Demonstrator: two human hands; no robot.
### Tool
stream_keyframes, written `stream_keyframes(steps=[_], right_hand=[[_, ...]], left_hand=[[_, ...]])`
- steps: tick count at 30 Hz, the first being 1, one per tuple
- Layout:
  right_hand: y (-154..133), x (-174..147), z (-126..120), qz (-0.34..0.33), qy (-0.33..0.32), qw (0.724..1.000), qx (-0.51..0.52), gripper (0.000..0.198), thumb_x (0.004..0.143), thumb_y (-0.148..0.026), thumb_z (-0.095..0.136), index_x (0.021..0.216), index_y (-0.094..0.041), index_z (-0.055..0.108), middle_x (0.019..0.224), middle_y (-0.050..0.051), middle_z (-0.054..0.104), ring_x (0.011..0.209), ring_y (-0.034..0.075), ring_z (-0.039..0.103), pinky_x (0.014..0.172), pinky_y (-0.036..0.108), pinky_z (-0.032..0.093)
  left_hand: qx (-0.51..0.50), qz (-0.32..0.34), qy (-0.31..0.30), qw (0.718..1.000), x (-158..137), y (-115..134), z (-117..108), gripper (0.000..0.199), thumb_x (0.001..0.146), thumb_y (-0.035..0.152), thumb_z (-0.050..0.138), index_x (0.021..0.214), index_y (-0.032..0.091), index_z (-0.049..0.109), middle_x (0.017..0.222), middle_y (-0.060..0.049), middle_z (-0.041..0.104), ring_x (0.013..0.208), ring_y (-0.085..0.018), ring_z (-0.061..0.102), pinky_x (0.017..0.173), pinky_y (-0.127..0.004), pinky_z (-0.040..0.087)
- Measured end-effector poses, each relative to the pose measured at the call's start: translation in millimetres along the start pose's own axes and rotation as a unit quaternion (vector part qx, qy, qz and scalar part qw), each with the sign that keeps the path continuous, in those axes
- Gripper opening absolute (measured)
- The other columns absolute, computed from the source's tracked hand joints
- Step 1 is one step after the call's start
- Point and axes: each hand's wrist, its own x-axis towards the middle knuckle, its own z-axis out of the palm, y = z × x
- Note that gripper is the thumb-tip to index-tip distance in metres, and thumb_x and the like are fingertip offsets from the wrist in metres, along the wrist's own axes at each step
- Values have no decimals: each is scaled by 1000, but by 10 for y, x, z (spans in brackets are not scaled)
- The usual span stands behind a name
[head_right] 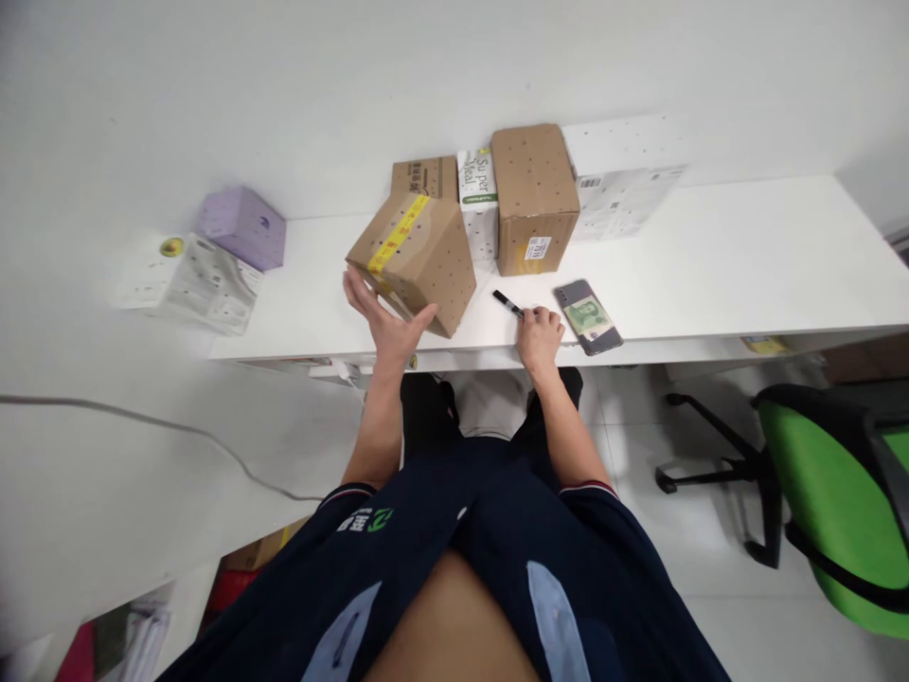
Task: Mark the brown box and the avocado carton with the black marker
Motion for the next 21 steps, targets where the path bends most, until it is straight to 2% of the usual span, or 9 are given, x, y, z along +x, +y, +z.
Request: stream_keyframes(steps=[5, 11, 14, 17, 21], right_hand=[[-21, -2, -6, 2, -5, 1000, -8, 36, 97, -28, 43, 122, -19, 67, 128, 17, 60, 111, 33, 44, 86, 44, 35], [-20, 2, -8, -1, 8, 1000, -3, 34, 96, -27, 46, 118, -18, 69, 126, 18, 61, 109, 33, 45, 85, 44, 35], [-19, 0, -7, -1, 6, 1000, -7, 35, 96, -28, 46, 119, -18, 69, 127, 17, 62, 109, 33, 45, 85, 44, 35], [-15, 0, -4, -4, 11, 1000, -3, 35, 96, -28, 45, 119, -17, 69, 126, 17, 62, 109, 33, 45, 85, 44, 35], [-25, 2, -19, 5, -7, 1000, -12, 36, 98, -29, 44, 122, -17, 68, 129, 17, 61, 112, 35, 45, 87, 45, 35]], left_hand=[[12, -16, 11, 1000, -159, -116, 105, 132, 61, 61, 85, 158, 31, 1, 164, -18, 10, 156, -35, 6, 123, -59, 20], [13, -26, 26, 999, -90, 29, 136, 135, 57, 61, 87, 158, 31, 3, 165, -17, 11, 155, -39, 8, 122, -64, 19], [-4, -36, 14, 999, -50, 87, 134, 132, 59, 56, 88, 158, 29, 5, 165, -16, 11, 154, -41, 7, 123, -64, 16], [-10, -44, -1, 999, -35, 103, 121, 130, 60, 49, 88, 157, 30, 5, 165, -15, 9, 154, -40, 6, 123, -63, 16], [-2, -30, 11, 999, -50, 70, 93, 129, 60, 48, 88, 157, 32, 5, 164, -14, 12, 154, -38, 11, 123, -62, 20]])
